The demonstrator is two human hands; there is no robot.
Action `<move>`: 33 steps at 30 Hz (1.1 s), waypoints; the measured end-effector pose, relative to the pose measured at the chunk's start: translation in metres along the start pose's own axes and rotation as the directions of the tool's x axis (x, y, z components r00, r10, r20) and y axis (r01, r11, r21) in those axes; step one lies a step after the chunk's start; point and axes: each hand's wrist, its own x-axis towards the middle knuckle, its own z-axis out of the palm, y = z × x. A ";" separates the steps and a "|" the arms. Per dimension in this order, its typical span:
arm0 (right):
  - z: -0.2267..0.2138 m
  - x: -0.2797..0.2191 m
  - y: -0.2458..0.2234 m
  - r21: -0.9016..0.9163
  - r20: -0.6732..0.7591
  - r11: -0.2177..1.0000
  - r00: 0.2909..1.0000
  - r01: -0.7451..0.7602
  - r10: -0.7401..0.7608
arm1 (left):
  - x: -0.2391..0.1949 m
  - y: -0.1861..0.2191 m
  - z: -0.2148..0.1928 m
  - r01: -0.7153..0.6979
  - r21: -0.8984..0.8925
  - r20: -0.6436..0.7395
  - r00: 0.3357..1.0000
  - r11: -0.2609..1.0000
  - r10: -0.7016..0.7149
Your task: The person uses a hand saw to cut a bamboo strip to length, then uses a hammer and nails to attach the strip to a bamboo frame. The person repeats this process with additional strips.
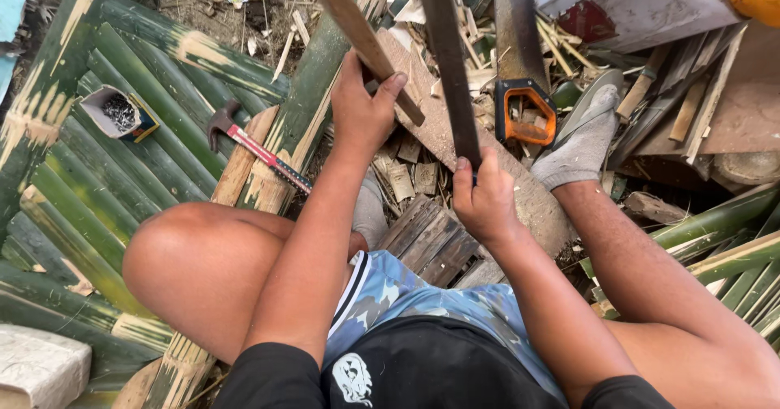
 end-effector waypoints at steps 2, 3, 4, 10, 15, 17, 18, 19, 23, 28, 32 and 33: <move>0.005 -0.001 0.003 0.024 -0.055 0.997 0.996 0.076 -0.075 | -0.003 0.004 0.002 0.015 0.000 0.009 1.000 1.000 -0.015; 0.009 -0.001 0.007 0.035 -0.084 0.992 0.990 0.117 -0.114 | -0.002 0.005 0.002 0.010 -0.017 0.005 1.000 1.000 -0.010; 0.014 -0.003 0.012 -0.057 0.043 0.998 0.999 0.014 -0.011 | -0.004 0.005 0.003 0.005 -0.036 0.008 1.000 0.999 -0.005; 0.037 0.010 0.047 -0.165 0.260 0.977 0.949 -0.137 0.177 | -0.002 0.005 0.003 0.018 -0.020 -0.019 1.000 1.000 -0.018; 0.037 0.026 0.048 -0.185 0.289 0.976 0.943 -0.112 0.163 | 0.001 -0.008 0.001 -0.011 0.031 -0.121 0.993 0.999 0.015; 0.032 0.028 0.035 -0.187 0.264 0.982 0.962 -0.023 0.073 | 0.007 -0.009 -0.002 -0.055 0.014 -0.140 0.988 0.998 0.057; 0.028 0.036 0.028 -0.185 0.248 0.982 0.969 0.035 0.012 | 0.017 -0.008 -0.001 -0.060 0.006 -0.147 0.987 0.998 0.060; 0.025 0.044 0.023 -0.112 0.178 0.993 0.984 0.022 -0.001 | 0.027 -0.008 0.000 -0.065 -0.002 -0.153 0.986 0.998 0.063; 0.021 0.026 0.014 0.109 0.015 0.994 0.999 0.032 -0.034 | 0.013 -0.020 0.001 0.055 -0.019 -0.113 0.992 0.998 -0.057; 0.036 0.044 0.013 -0.320 0.341 0.935 0.902 -0.155 0.266 | 0.018 -0.015 0.008 -0.002 0.023 -0.161 0.987 1.000 0.006; 0.029 0.044 0.015 -0.176 0.258 0.979 0.955 -0.104 0.148 | 0.020 -0.013 0.007 -0.023 0.042 -0.186 0.982 0.999 0.030; 0.027 0.036 0.018 -0.124 0.236 0.984 0.960 -0.125 0.152 | 0.016 -0.016 0.006 0.006 0.018 -0.169 0.986 1.000 -0.002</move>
